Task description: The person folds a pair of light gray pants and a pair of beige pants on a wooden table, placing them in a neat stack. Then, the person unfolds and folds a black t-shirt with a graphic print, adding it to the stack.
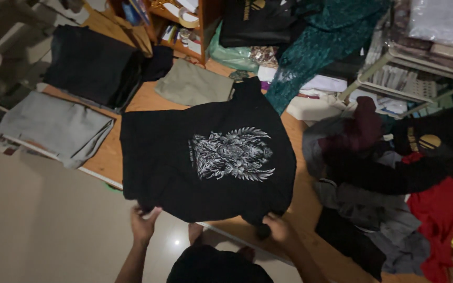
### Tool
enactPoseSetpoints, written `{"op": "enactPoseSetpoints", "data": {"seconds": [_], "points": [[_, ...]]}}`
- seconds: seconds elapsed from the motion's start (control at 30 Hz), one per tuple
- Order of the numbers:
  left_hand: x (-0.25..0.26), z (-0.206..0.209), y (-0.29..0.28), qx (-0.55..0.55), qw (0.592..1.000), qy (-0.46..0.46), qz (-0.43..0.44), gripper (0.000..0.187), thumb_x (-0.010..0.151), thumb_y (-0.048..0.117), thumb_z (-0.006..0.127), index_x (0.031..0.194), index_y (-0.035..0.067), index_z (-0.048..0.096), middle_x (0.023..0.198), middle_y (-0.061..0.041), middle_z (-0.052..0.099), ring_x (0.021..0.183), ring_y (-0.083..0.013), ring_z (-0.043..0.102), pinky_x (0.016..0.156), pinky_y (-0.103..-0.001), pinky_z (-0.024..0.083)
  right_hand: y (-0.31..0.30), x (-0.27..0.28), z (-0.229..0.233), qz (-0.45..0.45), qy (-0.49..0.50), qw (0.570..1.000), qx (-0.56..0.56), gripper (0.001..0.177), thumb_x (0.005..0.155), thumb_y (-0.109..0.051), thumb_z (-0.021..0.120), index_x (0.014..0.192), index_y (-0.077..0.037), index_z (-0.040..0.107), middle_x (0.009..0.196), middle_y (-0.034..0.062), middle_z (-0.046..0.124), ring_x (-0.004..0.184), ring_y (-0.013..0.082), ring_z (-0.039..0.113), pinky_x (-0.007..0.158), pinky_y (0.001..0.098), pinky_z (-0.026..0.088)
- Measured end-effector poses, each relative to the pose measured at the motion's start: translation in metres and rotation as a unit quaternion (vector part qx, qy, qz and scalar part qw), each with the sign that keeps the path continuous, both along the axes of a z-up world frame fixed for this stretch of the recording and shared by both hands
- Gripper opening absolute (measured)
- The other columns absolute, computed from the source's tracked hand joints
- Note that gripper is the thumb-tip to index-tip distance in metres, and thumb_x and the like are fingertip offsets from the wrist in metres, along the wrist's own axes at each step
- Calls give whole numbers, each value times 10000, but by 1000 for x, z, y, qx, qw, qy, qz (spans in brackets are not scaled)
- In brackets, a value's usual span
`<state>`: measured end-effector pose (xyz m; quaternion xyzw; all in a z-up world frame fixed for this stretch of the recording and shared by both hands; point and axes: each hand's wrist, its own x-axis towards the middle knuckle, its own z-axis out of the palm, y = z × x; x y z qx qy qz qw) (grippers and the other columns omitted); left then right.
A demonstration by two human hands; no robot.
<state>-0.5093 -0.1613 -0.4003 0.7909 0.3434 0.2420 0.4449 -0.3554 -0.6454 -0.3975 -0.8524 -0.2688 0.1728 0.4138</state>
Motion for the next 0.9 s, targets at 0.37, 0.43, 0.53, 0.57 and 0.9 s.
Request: {"op": "enactPoseSetpoints", "data": {"seconds": [0.37, 0.43, 0.53, 0.57, 0.9], "points": [[-7, 7, 35, -266, 960, -35, -80, 359, 852, 61, 834, 1030, 72, 523, 897, -13, 520, 822, -136, 514, 752, -279, 492, 8, 22, 52, 120, 33, 988, -96, 392, 813, 82, 579, 1160, -58, 695, 1121, 184, 705, 1043, 358, 676, 912, 403, 521], [-19, 13, 47, -272, 958, 52, -67, 403, 778, 55, 826, 1088, 100, 571, 895, -10, 592, 838, -124, 570, 746, -279, 502, 9, 21, 55, 85, 55, 992, -72, 366, 859, 74, 556, 1163, -69, 701, 1086, 167, 730, 992, 321, 719, 875, 377, 542], [-47, 39, 92, -61, 965, 172, -191, 270, 882, 218, 845, 895, -16, 711, 788, -88, 678, 768, -167, 588, 714, -334, 543, 8, 27, 50, -23, 7, 1000, 17, 396, 867, 84, 500, 1182, -61, 692, 1048, 160, 750, 927, 301, 748, 825, 361, 561], [-51, 45, 101, -53, 968, 168, -178, 282, 882, 226, 834, 907, -23, 703, 776, -105, 646, 759, -177, 588, 702, -353, 539, 5, 29, 49, -68, -31, 996, 40, 382, 866, 77, 497, 1171, -48, 692, 1043, 168, 747, 924, 303, 748, 825, 362, 562], [-10, 165, 144, -140, 949, 238, -154, 650, 887, 238, 775, 1467, 149, 496, 789, -119, 754, 605, -189, 545, 551, -368, 454, 15, 125, 132, 354, 109, 901, -225, 241, 996, -251, 696, 1030, -16, 736, 962, 165, 736, 887, 278, 705, 807, 402, 536]]}}
